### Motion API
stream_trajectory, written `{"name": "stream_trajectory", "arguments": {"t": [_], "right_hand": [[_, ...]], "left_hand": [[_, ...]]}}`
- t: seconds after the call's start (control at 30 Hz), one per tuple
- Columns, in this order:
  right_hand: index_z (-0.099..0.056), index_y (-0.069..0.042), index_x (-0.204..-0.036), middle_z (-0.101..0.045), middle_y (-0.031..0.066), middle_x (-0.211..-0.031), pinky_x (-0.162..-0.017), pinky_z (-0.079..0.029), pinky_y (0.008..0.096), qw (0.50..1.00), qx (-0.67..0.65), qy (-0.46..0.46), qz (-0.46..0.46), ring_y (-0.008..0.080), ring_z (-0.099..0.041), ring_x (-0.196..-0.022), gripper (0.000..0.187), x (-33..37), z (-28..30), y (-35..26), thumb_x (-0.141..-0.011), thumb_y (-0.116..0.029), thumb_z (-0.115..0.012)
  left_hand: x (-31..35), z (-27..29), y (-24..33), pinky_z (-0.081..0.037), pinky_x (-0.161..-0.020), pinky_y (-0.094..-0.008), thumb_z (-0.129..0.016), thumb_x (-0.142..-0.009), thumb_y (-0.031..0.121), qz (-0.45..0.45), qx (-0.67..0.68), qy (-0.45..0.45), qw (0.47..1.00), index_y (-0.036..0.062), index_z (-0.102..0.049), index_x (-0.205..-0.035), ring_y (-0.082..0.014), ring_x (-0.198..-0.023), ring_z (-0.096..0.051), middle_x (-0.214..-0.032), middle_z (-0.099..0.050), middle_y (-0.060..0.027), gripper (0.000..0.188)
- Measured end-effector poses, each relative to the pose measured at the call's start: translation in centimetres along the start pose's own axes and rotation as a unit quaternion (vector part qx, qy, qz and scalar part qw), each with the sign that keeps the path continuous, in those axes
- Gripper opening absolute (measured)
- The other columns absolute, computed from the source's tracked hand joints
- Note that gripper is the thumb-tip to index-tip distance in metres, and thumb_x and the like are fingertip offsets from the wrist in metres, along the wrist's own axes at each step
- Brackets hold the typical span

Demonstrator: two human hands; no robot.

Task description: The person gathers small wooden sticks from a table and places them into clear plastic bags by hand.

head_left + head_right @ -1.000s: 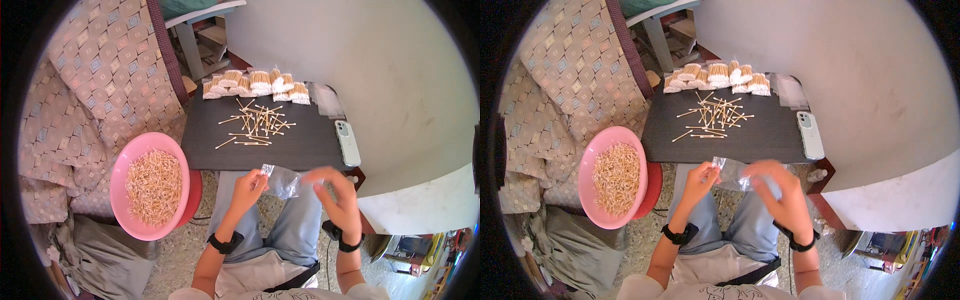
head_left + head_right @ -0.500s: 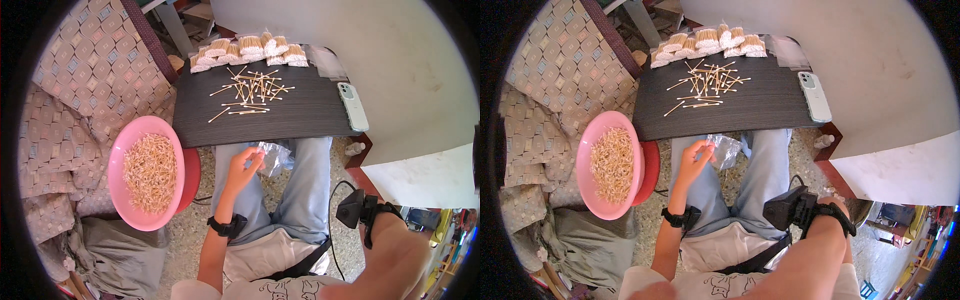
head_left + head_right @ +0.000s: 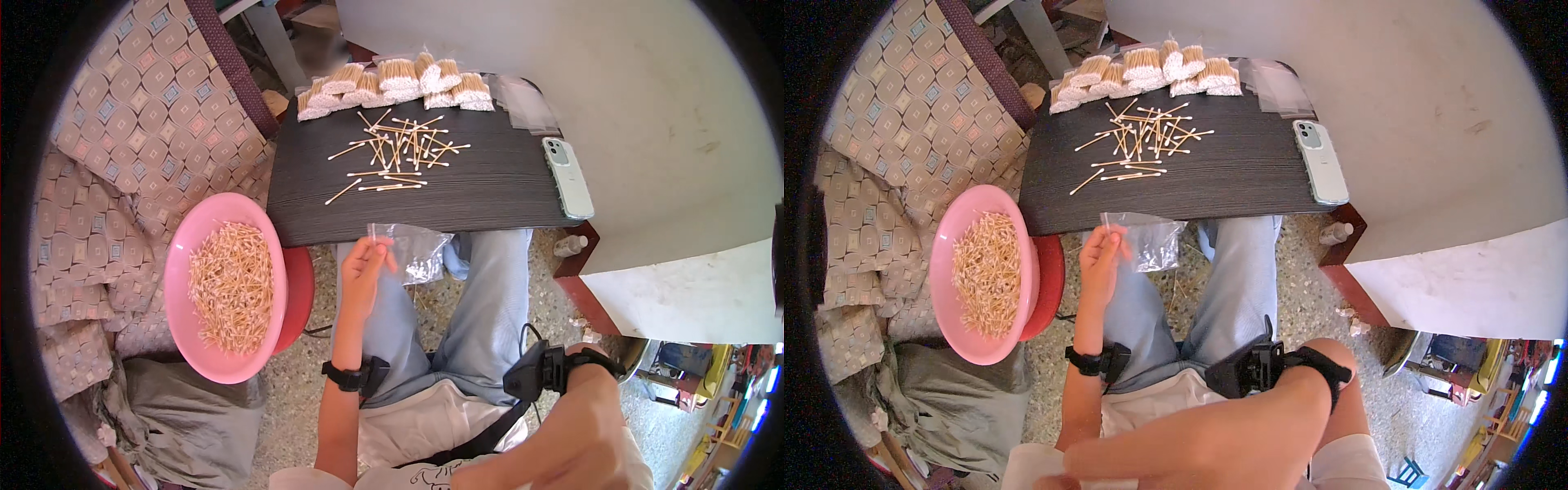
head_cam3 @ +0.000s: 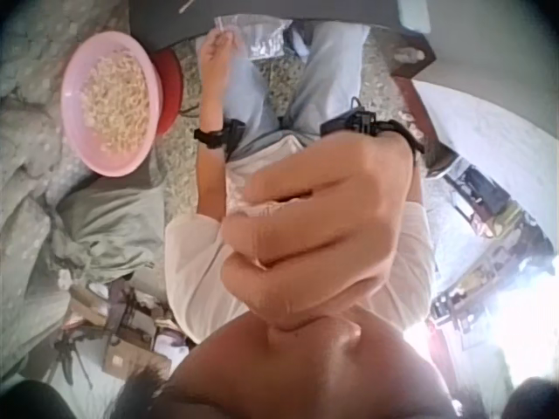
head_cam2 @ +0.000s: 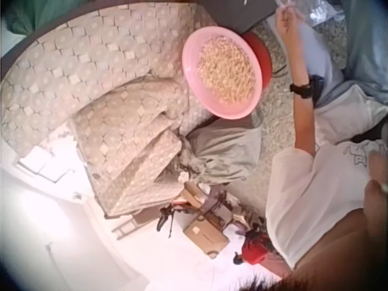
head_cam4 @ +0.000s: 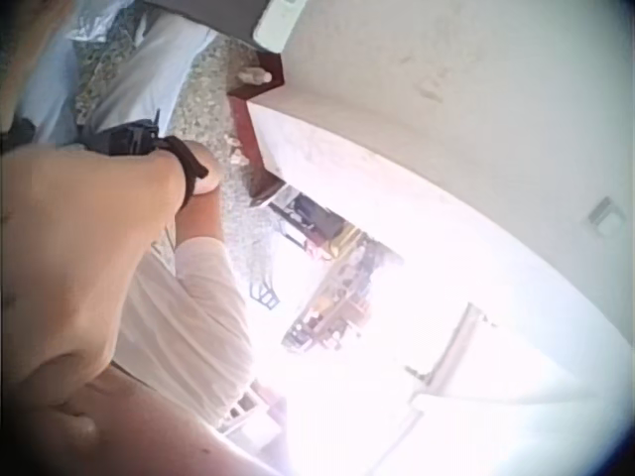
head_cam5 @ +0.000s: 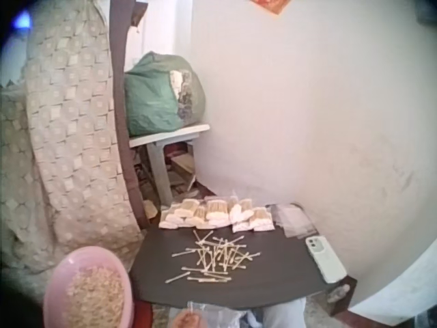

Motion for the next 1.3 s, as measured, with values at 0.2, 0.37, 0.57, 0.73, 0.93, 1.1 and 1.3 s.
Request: {"name": "stream_trajectory", "arguments": {"t": [0.2, 0.37, 0.57, 0.73, 0.93, 1.1, 1.3], "right_hand": [[-0.047, -0.010, -0.067, -0.054, 0.0047, -0.064, -0.045, -0.039, 0.0247, 0.992, 0.122, -0.036, -0.013, 0.0170, -0.052, -0.054, 0.011, -0.9, 0.7, -0.6, -0.062, -0.002, -0.053], [-0.046, -0.010, -0.068, -0.055, 0.0066, -0.065, -0.048, -0.042, 0.0251, 0.983, 0.147, -0.015, -0.107, 0.0201, -0.053, -0.054, 0.011, -0.4, 1.3, -0.1, -0.063, -0.002, -0.052], [-0.049, -0.008, -0.067, -0.057, 0.0073, -0.076, -0.054, -0.046, 0.0317, 0.945, 0.235, -0.027, -0.227, 0.0223, -0.055, -0.062, 0.010, 1.0, 1.5, -0.8, -0.064, -0.001, -0.055], [-0.064, -0.014, -0.076, -0.060, 0.0008, -0.077, -0.051, -0.043, 0.0261, 0.920, 0.220, -0.293, 0.139, 0.0145, -0.053, -0.063, 0.002, 2.5, 2.0, -0.2, -0.074, -0.013, -0.064], [-0.062, -0.012, -0.080, -0.061, 0.0019, -0.079, -0.056, -0.044, 0.0303, 0.982, -0.037, -0.176, -0.066, 0.0187, -0.056, -0.064, 0.007, 1.9, 0.5, 1.6, -0.074, -0.016, -0.061], [-0.063, -0.018, -0.074, -0.063, -0.0029, -0.080, -0.054, -0.044, 0.0296, 0.983, 0.049, -0.171, 0.040, 0.0181, -0.056, -0.065, 0.008, 0.7, -0.8, -0.5, -0.070, -0.025, -0.066], [-0.060, -0.015, -0.071, -0.060, -0.0051, -0.073, -0.049, -0.043, 0.0267, 0.982, 0.073, -0.176, 0.004, 0.0164, -0.055, -0.062, 0.009, 0.4, -1.5, -1.2, -0.065, -0.018, -0.066]], "left_hand": [[0.4, 0.8, 0.0, -0.037, -0.062, -0.0205, -0.054, -0.094, 0.018, 0.009, 0.028, 0.008, 1.000, 0.0042, -0.059, -0.099, -0.0066, -0.067, -0.050, -0.072, -0.055, 0.0001, 0.016], [-0.4, -0.2, -0.1, -0.038, -0.068, -0.0201, -0.053, -0.094, 0.017, -0.001, 0.083, 0.014, 0.996, 0.0037, -0.058, -0.101, -0.0075, -0.077, -0.052, -0.082, -0.058, -0.0026, 0.016], [-1.6, -0.9, -0.8, -0.041, -0.080, -0.0255, -0.053, -0.093, 0.015, -0.027, 0.126, 0.047, 0.991, 0.0040, -0.057, -0.100, -0.0135, -0.087, -0.056, -0.092, -0.060, -0.0054, 0.014], [-0.8, 0.5, -0.7, -0.038, -0.076, -0.0245, -0.052, -0.093, 0.014, -0.023, 0.048, 0.040, 0.998, 0.0044, -0.057, -0.098, -0.0130, -0.085, -0.056, -0.092, -0.060, -0.0050, 0.012], [-0.8, 0.1, -1.2, -0.038, -0.075, -0.0249, -0.051, -0.093, 0.013, -0.003, 0.098, 0.035, 0.995, 0.0035, -0.057, -0.099, -0.0136, -0.087, -0.055, -0.095, -0.060, -0.0057, 0.012], [-1.0, -0.4, -1.1, -0.040, -0.086, -0.0321, -0.051, -0.094, 0.013, -0.010, 0.136, 0.004, 0.991, 0.0022, -0.056, -0.101, -0.0194, -0.092, -0.056, -0.097, -0.059, -0.0059, 0.014], [-1.1, -0.4, -0.9, -0.039, -0.086, -0.0306, -0.052, -0.093, 0.014, 0.020, 0.131, 0.005, 0.991, 0.0026, -0.056, -0.101, -0.0190, -0.091, -0.056, -0.097, -0.059, -0.0055, 0.015]]}}
Point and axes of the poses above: each hand's wrist, its own x-axis away from the middle knuckle, its own z-axis out of the back of the hand, y = z × x, the point moved 7 cm from there along -x, towards the middle knuckle
